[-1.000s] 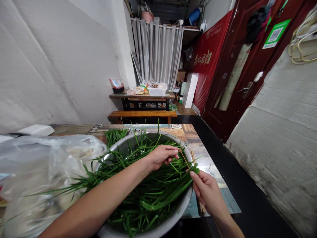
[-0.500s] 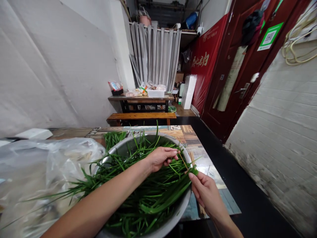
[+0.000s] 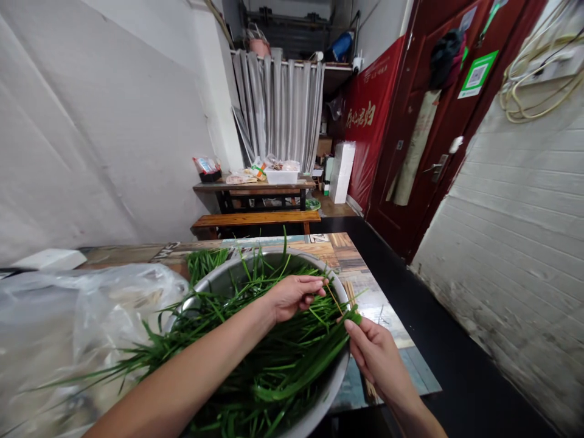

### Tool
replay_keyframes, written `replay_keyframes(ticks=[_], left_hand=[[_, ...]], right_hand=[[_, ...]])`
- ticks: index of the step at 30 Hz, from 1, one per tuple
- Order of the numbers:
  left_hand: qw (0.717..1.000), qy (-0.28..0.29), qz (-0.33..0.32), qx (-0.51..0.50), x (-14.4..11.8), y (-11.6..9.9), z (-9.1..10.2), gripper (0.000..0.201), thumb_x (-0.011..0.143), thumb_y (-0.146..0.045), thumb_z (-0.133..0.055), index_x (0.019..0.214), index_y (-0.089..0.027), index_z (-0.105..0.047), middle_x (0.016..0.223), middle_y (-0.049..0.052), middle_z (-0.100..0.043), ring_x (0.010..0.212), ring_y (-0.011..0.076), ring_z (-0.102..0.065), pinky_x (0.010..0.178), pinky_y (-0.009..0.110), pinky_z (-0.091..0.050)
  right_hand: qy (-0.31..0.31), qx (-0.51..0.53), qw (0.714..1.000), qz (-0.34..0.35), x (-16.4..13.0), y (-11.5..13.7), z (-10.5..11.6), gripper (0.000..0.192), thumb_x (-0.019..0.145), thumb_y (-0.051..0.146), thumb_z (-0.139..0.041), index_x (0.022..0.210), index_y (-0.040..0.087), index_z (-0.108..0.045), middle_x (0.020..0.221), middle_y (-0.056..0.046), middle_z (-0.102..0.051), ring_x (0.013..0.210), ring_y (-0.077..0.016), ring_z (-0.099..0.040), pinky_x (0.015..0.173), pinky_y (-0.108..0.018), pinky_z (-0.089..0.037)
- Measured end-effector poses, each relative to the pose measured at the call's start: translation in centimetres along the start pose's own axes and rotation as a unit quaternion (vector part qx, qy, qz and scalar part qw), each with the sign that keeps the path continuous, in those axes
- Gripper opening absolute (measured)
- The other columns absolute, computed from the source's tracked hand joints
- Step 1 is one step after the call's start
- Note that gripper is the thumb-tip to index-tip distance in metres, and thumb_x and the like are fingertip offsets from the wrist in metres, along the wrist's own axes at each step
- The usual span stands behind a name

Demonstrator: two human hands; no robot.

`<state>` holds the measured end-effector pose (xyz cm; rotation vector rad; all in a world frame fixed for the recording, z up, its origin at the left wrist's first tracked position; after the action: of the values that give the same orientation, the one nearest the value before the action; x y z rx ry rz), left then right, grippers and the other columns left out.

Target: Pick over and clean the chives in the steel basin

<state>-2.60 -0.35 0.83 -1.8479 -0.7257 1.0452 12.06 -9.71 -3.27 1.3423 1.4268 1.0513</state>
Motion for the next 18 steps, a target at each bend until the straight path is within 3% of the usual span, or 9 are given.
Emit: replay_keyframes(ticks=[10, 13, 16, 18], left_hand=[[0.997, 0.013, -0.016, 0.074, -0.4, -0.2, -0.5, 0.038, 0.061, -0.033, -0.073, 0.091, -0.011, -0.065, 0.073, 0.003, -0.059, 0.046, 0.0016, -0.034, 0.043, 0.018, -0.015], [0.989, 0.035, -0.034, 0.139, -1.1, -0.2, -1.5, 0.036, 0.063, -0.036, -0.07, 0.088, -0.01, -0.067, 0.072, 0.004, -0.06, 0.047, 0.0027, -0.034, 0.044, 0.019, -0.017], [0.976, 0.066, -0.04, 0.203, -1.9, 0.3, -2.8, 0.033, 0.064, -0.036, -0.068, 0.083, -0.01, -0.069, 0.064, 0.002, -0.058, 0.048, 0.005, -0.036, 0.046, 0.02, -0.023], [0.97, 0.064, -0.041, 0.23, -2.2, 0.6, -3.4, 0.031, 0.064, -0.037, -0.067, 0.082, -0.011, -0.07, 0.057, 0.0, -0.054, 0.05, 0.0067, -0.038, 0.048, 0.021, -0.025]], right_hand=[[0.005, -0.002, 1.0, 0.021, 0.3, 0.0, 0.2, 0.036, 0.08, 0.043, -0.057, 0.058, 0.017, -0.046, 0.034, 0.011, -0.038, 0.025, -0.0008, -0.017, 0.026, -0.015, -0.008], [0.017, 0.023, 0.999, 0.028, 0.5, 0.5, 0.1, 0.025, 0.08, 0.04, -0.057, 0.079, 0.016, -0.054, 0.035, 0.012, -0.04, 0.025, -0.0013, -0.018, 0.027, -0.014, -0.009], [0.029, 0.054, 0.997, 0.042, 0.7, 0.8, 0.1, 0.034, 0.081, 0.037, -0.058, 0.106, 0.017, -0.047, 0.035, 0.013, -0.042, 0.025, -0.0021, -0.018, 0.027, -0.013, -0.01], [0.032, 0.064, 0.996, 0.05, 0.8, 0.8, 0.2, 0.037, 0.08, 0.036, -0.058, 0.109, 0.017, -0.045, 0.036, 0.014, -0.043, 0.024, -0.0021, -0.019, 0.027, -0.013, -0.011]])
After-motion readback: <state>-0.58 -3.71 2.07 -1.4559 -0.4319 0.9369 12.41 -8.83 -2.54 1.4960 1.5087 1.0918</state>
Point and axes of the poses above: each hand's wrist, its own x-axis towards the middle knuckle, its own z-axis out of the back of the hand, y = z × x, the point moved 3 cm from there along x, towards the middle knuckle
